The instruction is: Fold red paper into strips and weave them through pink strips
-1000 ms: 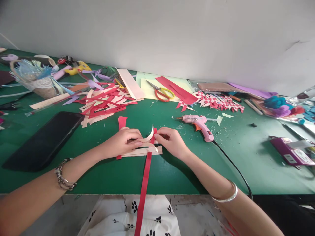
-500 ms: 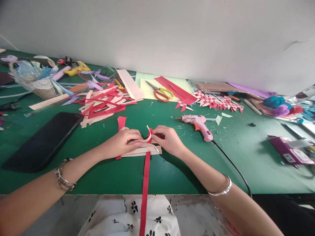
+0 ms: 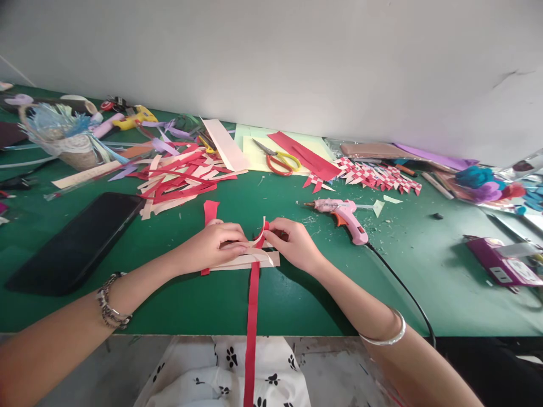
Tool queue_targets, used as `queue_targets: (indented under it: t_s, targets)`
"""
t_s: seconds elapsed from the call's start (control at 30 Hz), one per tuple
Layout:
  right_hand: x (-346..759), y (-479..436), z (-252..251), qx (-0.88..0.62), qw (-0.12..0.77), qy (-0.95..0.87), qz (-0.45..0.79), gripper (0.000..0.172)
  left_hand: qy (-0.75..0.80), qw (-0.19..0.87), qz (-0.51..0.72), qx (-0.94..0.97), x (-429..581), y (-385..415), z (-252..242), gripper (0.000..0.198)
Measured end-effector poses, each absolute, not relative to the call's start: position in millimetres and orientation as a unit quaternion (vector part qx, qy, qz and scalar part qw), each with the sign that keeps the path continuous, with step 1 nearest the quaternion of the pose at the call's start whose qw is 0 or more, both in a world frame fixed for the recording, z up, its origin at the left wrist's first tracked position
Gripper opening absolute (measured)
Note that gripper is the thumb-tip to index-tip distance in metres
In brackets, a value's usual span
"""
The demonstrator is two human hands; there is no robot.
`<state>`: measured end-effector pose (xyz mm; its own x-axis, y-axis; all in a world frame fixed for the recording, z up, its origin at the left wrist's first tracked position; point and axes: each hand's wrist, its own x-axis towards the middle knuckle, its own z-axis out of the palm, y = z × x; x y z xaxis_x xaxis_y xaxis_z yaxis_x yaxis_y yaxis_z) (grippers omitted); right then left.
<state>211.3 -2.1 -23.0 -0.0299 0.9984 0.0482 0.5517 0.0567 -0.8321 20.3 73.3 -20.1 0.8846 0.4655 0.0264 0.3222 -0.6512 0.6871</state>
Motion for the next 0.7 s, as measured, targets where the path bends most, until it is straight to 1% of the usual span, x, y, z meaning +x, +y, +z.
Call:
queue_targets:
  t_s: [0.17, 0.37, 0.53, 0.7]
  targets:
    - [212.9, -2.7, -25.3, -0.601, 0.348, -0.643, 0.322, 0.019, 0.213, 0.355, 0.103, 0.905, 20.6, 73.8, -21.5, 0.019]
    - [213.6, -3.1, -25.6, -0.607, 0.343, -0.649, 0.303, 0.020, 0.203, 0.348, 0.108, 0.909, 20.0, 74.0, -20.9, 0.022]
    - [213.6, -3.2, -26.6, -0.602, 0.351, -0.641, 0.323, 0.019, 0.204, 0.355, 0.111, 0.905, 19.6, 73.1, -18.8, 0.021]
    - [215.3, -4.1, -29.4, -0.601, 0.361, -0.625, 0.344, 0.014, 0.195, 0.345, 0.150, 0.906, 19.2, 73.2, -20.7, 0.020]
